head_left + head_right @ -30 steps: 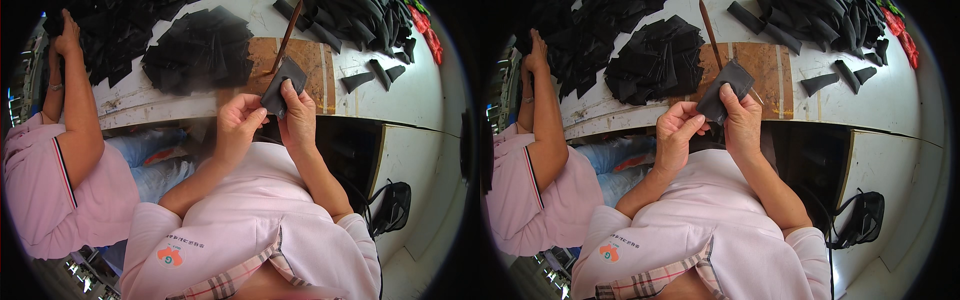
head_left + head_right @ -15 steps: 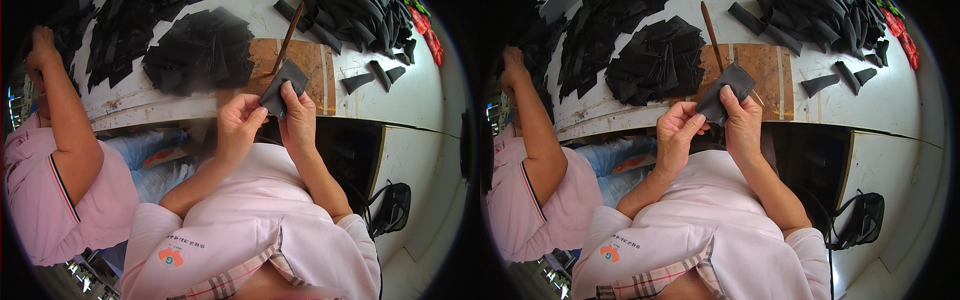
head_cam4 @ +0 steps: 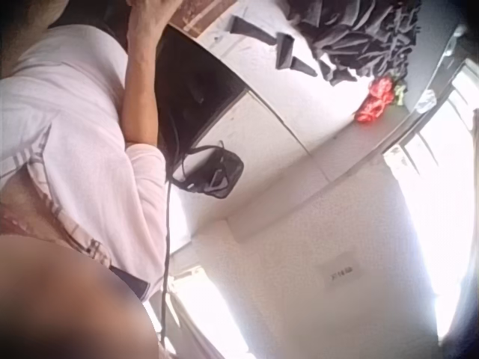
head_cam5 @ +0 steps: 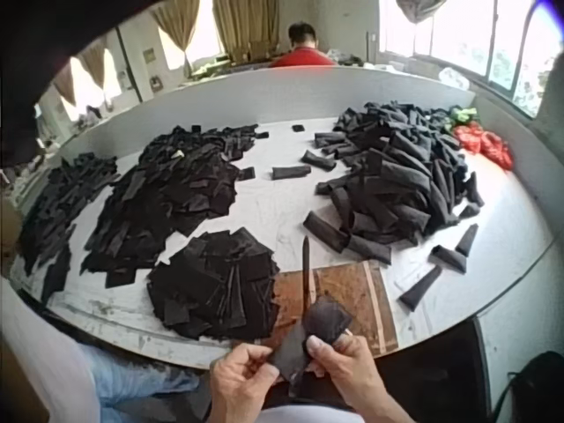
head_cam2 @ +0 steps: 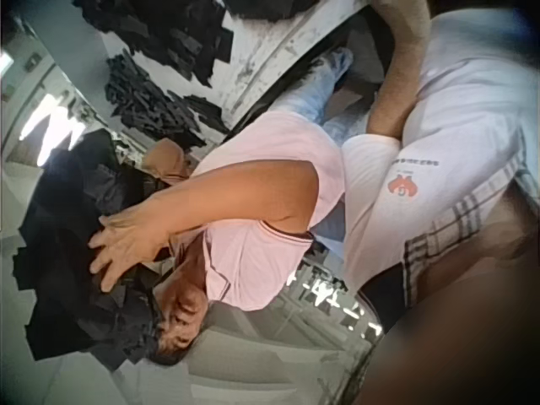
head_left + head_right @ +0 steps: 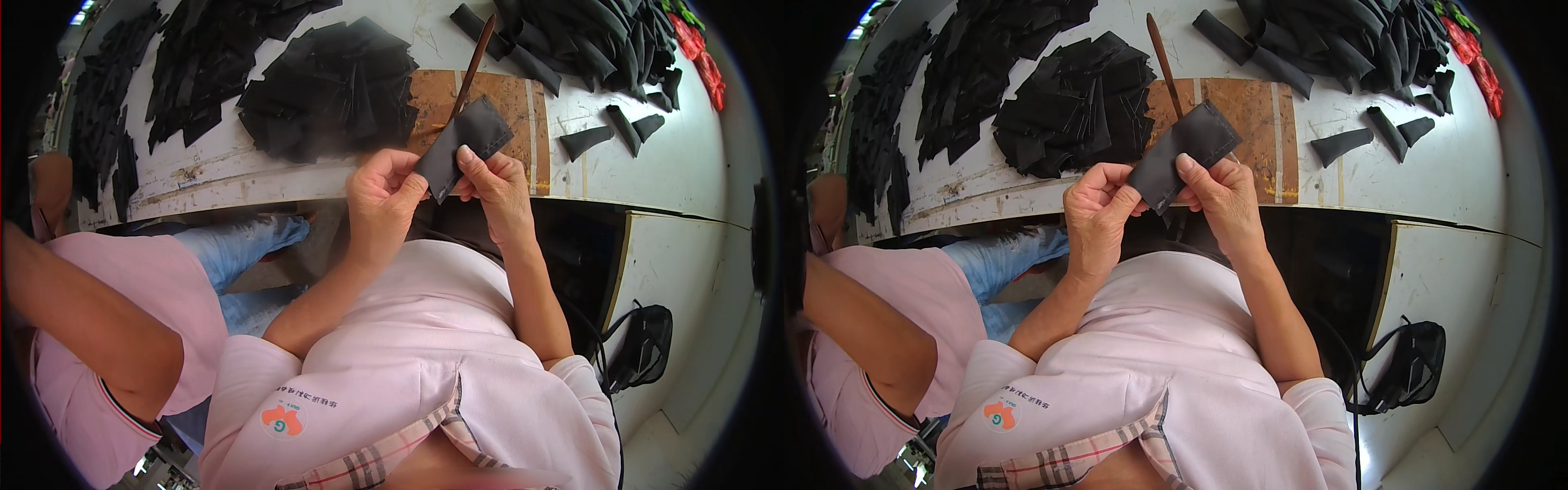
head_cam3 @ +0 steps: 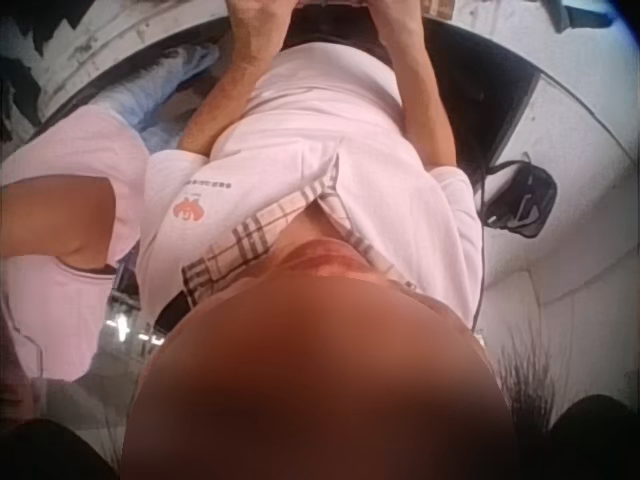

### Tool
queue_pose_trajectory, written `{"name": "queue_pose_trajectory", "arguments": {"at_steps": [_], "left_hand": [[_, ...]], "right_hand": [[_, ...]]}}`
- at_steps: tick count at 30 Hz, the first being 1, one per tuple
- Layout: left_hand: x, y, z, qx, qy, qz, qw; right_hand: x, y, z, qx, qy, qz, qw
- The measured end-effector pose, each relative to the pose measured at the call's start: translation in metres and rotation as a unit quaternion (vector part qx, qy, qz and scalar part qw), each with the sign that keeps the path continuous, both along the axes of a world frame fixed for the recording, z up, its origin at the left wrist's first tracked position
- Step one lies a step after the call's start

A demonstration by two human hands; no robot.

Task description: Folding and manipulating small black flexible industrial parts on a work table.

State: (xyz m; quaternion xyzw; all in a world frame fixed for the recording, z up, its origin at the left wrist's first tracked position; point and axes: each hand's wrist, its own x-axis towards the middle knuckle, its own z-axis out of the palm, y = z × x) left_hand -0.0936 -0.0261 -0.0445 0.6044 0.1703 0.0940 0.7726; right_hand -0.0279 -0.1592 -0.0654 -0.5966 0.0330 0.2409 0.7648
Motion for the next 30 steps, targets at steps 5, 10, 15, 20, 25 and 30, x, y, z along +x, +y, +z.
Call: {"name": "queue_pose_trajectory", "arguments": {"at_steps": [5, 10, 15, 20, 25, 30], "left_hand": [[0.003, 0.001, 0.003, 0.058, 0.012, 0.017, 0.998], [0.008, -0.011, 0.015, 0.141, -0.024, -0.039, 0.989], [0.011, -0.010, 0.004, 0.280, -0.018, -0.046, 0.959], [0.015, -0.015, 0.005, 0.250, -0.018, 0.039, 0.967], [0.024, 0.008, 0.023, -0.224, 0.043, -0.078, 0.971], [0.025, 0.007, 0.034, -0.125, 0.087, -0.171, 0.973]], "right_hand": [[-0.005, -0.017, 0.021, -0.288, -0.262, -0.042, 0.920], [-0.013, -0.002, 0.026, -0.124, -0.375, 0.040, 0.918], [-0.007, -0.001, 0.026, -0.249, -0.471, 0.043, 0.845], [-0.006, 0.007, 0.013, -0.337, -0.534, 0.024, 0.775], [-0.002, 0.003, 0.024, -0.256, -0.387, 0.015, 0.886], [-0.005, -0.008, 0.029, 0.130, 0.028, 0.064, 0.989]]}}
